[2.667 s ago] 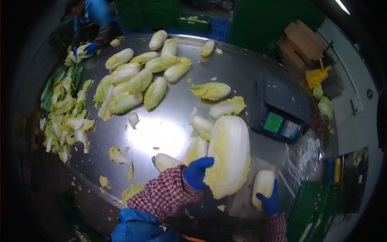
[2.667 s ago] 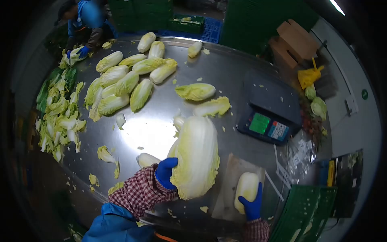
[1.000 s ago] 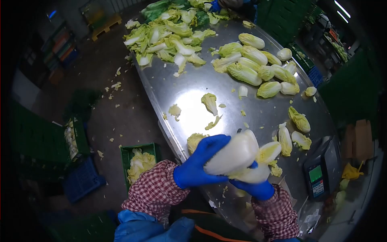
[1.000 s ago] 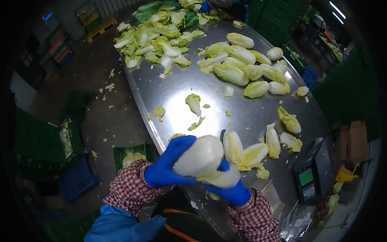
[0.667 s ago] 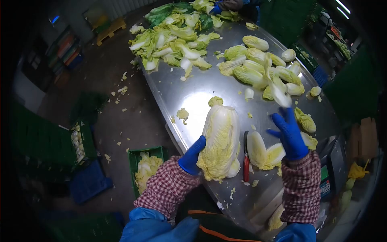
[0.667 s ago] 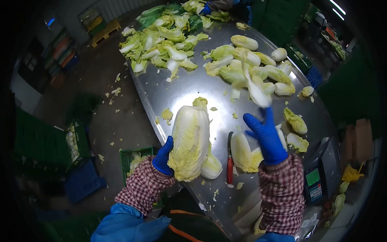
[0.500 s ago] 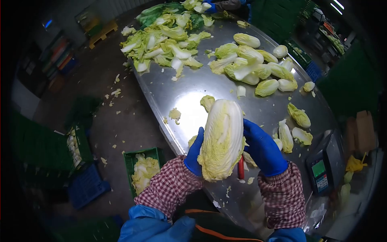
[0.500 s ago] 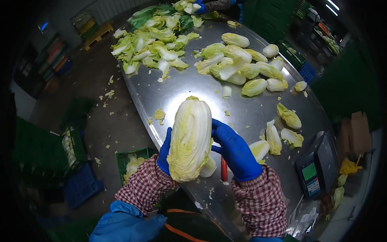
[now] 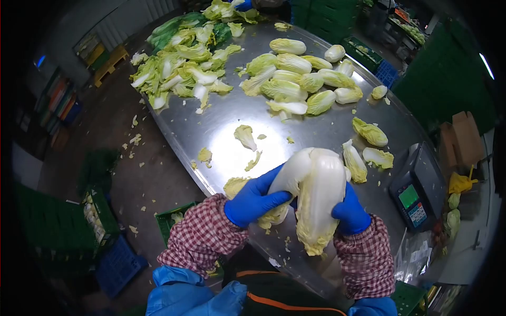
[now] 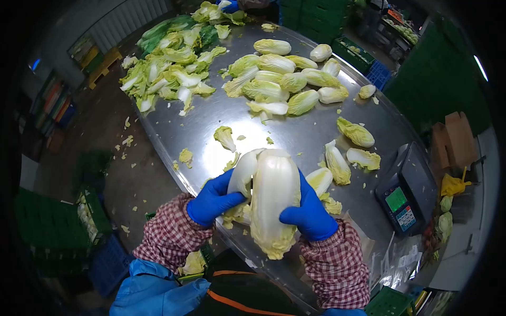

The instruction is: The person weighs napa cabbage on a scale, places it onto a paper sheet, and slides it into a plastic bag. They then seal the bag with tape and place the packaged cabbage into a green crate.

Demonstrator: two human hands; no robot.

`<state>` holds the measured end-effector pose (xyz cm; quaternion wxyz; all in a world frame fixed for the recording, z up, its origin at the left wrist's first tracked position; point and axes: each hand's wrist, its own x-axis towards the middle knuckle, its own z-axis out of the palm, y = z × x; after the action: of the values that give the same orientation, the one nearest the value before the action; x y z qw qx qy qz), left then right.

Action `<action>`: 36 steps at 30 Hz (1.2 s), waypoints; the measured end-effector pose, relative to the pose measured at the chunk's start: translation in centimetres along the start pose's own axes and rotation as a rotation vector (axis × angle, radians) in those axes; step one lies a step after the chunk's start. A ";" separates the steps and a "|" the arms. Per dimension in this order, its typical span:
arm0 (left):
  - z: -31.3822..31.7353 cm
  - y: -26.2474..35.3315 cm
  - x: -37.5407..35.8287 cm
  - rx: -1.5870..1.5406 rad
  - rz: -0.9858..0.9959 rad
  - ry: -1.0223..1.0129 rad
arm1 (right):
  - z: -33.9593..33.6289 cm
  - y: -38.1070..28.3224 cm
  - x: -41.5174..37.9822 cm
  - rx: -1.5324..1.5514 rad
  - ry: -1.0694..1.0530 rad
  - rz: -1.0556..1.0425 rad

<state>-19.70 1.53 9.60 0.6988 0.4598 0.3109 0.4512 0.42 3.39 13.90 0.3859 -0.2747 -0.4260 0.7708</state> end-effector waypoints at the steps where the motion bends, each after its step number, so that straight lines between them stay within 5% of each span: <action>1: -1.3 0.3 0.6 0.039 -0.079 0.033 | -0.7 0.4 -0.4 0.246 -0.067 0.098; 2: -3.2 0.8 1.7 0.079 -0.161 0.062 | -1.9 1.3 -0.6 0.348 -0.037 0.154; 3: -4.5 1.3 3.5 0.130 -0.145 0.351 | -1.9 1.5 -0.7 0.344 -0.027 0.150; 4: -5.4 1.6 4.9 0.738 0.393 0.545 | -1.6 1.5 -0.6 0.454 -0.020 -0.013; 5: -4.9 0.8 4.8 0.727 0.403 0.542 | -1.7 1.4 -0.5 0.557 -0.019 -0.181; 7: -1.9 -0.5 3.9 0.209 0.037 0.431 | -3.1 1.4 -0.3 0.517 0.034 -0.278; 9: 3.3 -2.7 2.6 -0.279 -0.284 -0.051 | -3.5 1.6 -0.4 0.522 -0.043 -0.431; 11: 8.0 -3.8 1.9 -0.311 0.101 -0.047 | -4.5 0.6 -0.9 0.243 -0.094 -0.441; 12: 8.3 -3.2 1.8 -0.316 0.108 -0.051 | -4.8 0.2 -1.9 0.127 0.069 -0.336; 13: 8.6 -2.7 1.6 0.193 0.339 0.107 | -4.9 0.1 -3.0 0.009 0.237 -0.228; 14: 8.9 -2.3 1.4 0.701 0.555 0.267 | -5.0 1.1 -3.2 0.197 0.120 -0.407; 15: 9.0 -1.9 0.8 0.685 0.551 0.257 | -5.1 1.5 -3.5 0.188 0.138 -0.405; 17: 8.5 -1.1 0.0 0.563 0.521 -0.030 | -3.5 1.0 -3.2 0.656 0.199 -0.441; 18: 8.5 -1.4 0.5 0.589 0.676 0.059 | -2.3 0.0 -3.2 0.716 0.411 -0.426; 19: 9.2 -0.3 0.2 0.592 0.533 0.162 | -3.0 0.0 -3.7 0.707 0.423 -0.431; 21: 11.1 -0.6 0.9 0.080 0.359 0.119 | -4.6 0.7 -4.2 0.513 0.103 -0.640; 22: 11.3 -1.5 1.0 0.081 0.361 0.119 | -4.3 0.4 -4.7 0.521 0.212 -0.606; 24: 11.1 -3.7 1.1 0.321 0.438 -0.027 | -4.1 0.2 -5.2 0.441 0.268 -0.598; 27: 10.9 -2.5 1.2 0.696 0.562 0.026 | -4.2 0.3 -6.0 0.383 0.347 -0.580; 34: 11.5 -0.7 1.0 0.511 0.508 0.053 | -3.8 0.8 -6.2 0.502 0.284 -0.629; 36: 11.3 -0.9 0.5 0.892 0.689 -0.085 | -4.5 1.2 -6.6 0.483 0.335 -0.593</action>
<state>-9.60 -2.26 13.10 0.2611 0.8032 0.2752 0.4593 7.02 -0.53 11.32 0.7084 -0.1633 -0.2248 0.6488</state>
